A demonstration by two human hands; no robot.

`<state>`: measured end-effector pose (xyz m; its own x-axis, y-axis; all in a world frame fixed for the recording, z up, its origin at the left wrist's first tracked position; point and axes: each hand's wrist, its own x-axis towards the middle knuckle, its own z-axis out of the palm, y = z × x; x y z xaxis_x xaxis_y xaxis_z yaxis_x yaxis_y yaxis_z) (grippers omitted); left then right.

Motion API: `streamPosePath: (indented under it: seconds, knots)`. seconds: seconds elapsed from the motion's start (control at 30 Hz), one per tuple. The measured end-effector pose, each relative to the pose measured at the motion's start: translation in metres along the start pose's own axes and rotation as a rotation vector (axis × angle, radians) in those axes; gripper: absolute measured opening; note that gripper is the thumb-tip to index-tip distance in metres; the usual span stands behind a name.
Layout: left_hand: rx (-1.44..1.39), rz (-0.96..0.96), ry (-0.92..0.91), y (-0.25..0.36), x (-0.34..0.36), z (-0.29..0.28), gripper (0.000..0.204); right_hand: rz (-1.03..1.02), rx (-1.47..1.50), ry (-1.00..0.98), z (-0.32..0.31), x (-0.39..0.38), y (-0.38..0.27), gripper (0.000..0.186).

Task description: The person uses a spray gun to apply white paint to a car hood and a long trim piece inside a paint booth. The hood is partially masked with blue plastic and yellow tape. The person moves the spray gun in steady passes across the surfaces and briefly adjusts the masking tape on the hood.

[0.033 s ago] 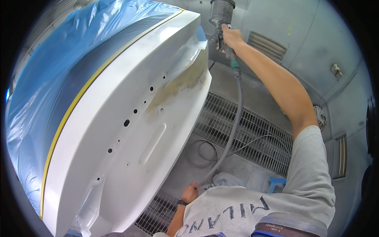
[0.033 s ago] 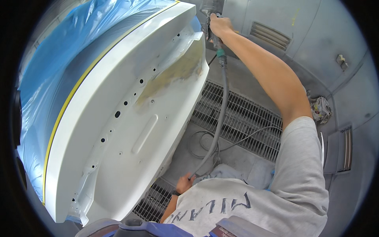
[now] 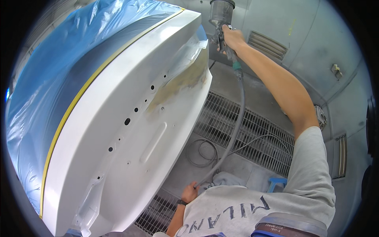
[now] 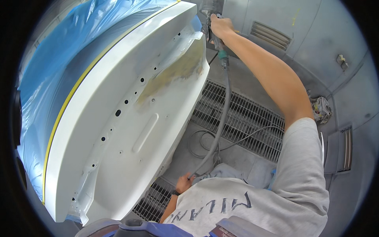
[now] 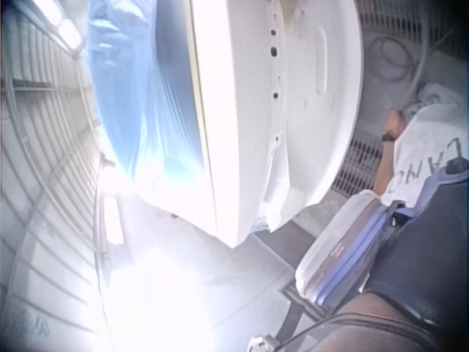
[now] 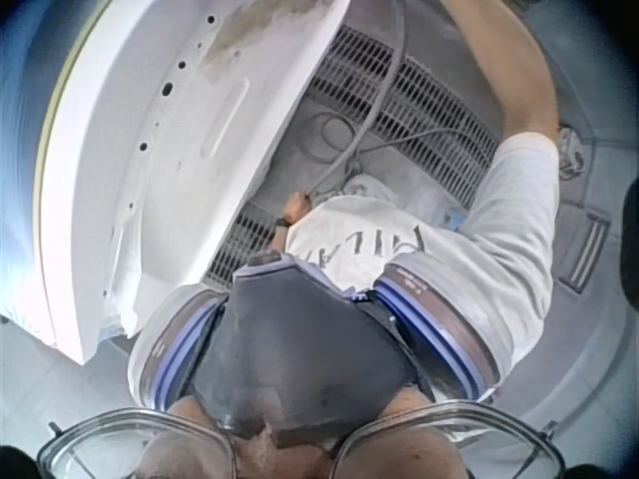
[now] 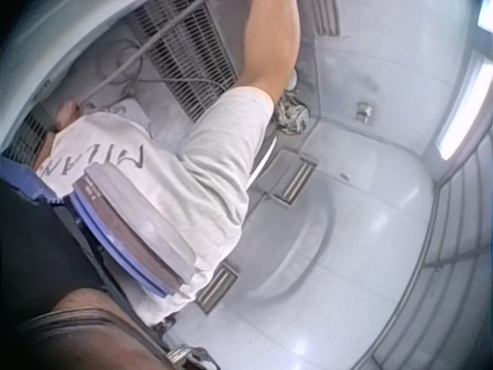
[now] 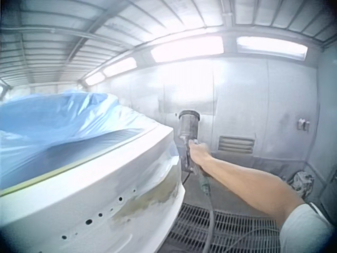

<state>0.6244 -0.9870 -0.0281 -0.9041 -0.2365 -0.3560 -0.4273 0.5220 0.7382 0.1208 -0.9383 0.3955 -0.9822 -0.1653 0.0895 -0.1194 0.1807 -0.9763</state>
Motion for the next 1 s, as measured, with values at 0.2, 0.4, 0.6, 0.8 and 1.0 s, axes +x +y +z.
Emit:
streamPosePath:
  seconds: [0.2, 0.4, 0.6, 0.8, 1.0]
  knots:
    - [-0.027, 0.032, -0.048, -0.048, -0.015, 0.002, 0.021, -0.032, 0.007, -0.088, 0.012, -0.088, 0.008, 0.051]
    - [0.022, 0.029, -0.106, -0.099, -0.035, 0.006, 0.018, -0.017, 0.064, -0.232, 0.026, -0.182, -0.004, 0.051]
    - [0.042, 0.008, -0.099, -0.133, -0.050, 0.012, 0.020, -0.028, 0.123, -0.377, 0.036, -0.240, -0.003, 0.050]
    - [-0.041, -0.019, -0.095, -0.158, -0.059, 0.019, 0.025, -0.112, 0.241, -0.580, 0.035, -0.261, 0.020, 0.052]
    - [0.077, -0.114, -0.121, -0.157, -0.063, 0.021, 0.027, -0.150, 0.304, -0.593, 0.025, -0.248, 0.056, 0.050]
